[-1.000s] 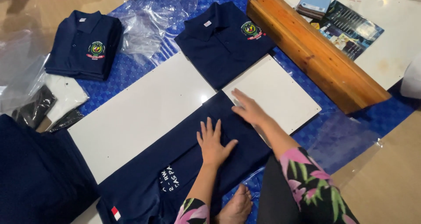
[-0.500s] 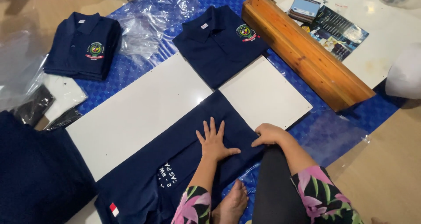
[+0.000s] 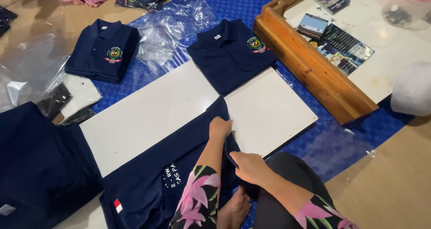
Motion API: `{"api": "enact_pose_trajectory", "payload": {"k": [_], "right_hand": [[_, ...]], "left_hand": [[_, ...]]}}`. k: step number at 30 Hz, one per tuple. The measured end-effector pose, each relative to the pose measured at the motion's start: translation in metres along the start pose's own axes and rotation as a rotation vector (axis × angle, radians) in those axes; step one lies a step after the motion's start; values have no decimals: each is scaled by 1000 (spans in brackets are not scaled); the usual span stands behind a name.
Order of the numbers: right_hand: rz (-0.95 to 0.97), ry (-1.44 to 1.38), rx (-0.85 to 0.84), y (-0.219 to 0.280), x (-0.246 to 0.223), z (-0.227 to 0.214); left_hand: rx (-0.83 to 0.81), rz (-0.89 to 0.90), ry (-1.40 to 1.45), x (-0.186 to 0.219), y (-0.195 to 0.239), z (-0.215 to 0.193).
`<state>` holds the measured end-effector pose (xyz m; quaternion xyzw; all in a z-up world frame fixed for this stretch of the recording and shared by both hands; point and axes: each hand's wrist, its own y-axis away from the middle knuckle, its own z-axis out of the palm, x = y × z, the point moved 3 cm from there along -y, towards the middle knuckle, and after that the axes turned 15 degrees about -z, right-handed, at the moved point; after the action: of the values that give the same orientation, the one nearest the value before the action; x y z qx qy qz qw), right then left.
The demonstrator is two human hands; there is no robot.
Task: Folding navy blue polo shirts using a white board as a template while sitting on the floor.
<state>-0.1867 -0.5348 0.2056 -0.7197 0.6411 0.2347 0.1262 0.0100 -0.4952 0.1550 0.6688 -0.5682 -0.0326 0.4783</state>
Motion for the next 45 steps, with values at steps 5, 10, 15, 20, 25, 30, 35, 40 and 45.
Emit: {"api": "enact_pose_trajectory", "payload": {"k": [5, 10, 15, 20, 25, 30, 35, 40, 45], "right_hand": [[30, -55, 46, 0, 20, -2], [14, 318, 470, 0, 63, -10], [-241, 422, 665, -17, 21, -21], [-621, 377, 732, -40, -69, 18], [-854, 267, 425, -47, -185, 85], [-763, 317, 277, -53, -190, 148], [-922, 317, 432, -90, -103, 131], [-683, 488, 171, -122, 27, 78], [-212, 37, -5, -133, 24, 68]], "left_hand": [[-19, -89, 149, 1, -39, 14], [-302, -65, 898, 23, -51, 22], [-367, 90, 1080, 6, -49, -26], [-262, 94, 1339, -75, 18, -130], [55, -154, 1666, -245, -9, -169], [226, -287, 1462, -331, -27, -154], [339, -190, 1577, -322, 7, -109], [-149, -190, 2060, -292, 95, -86], [-187, -171, 1911, -360, 74, -114]]}}
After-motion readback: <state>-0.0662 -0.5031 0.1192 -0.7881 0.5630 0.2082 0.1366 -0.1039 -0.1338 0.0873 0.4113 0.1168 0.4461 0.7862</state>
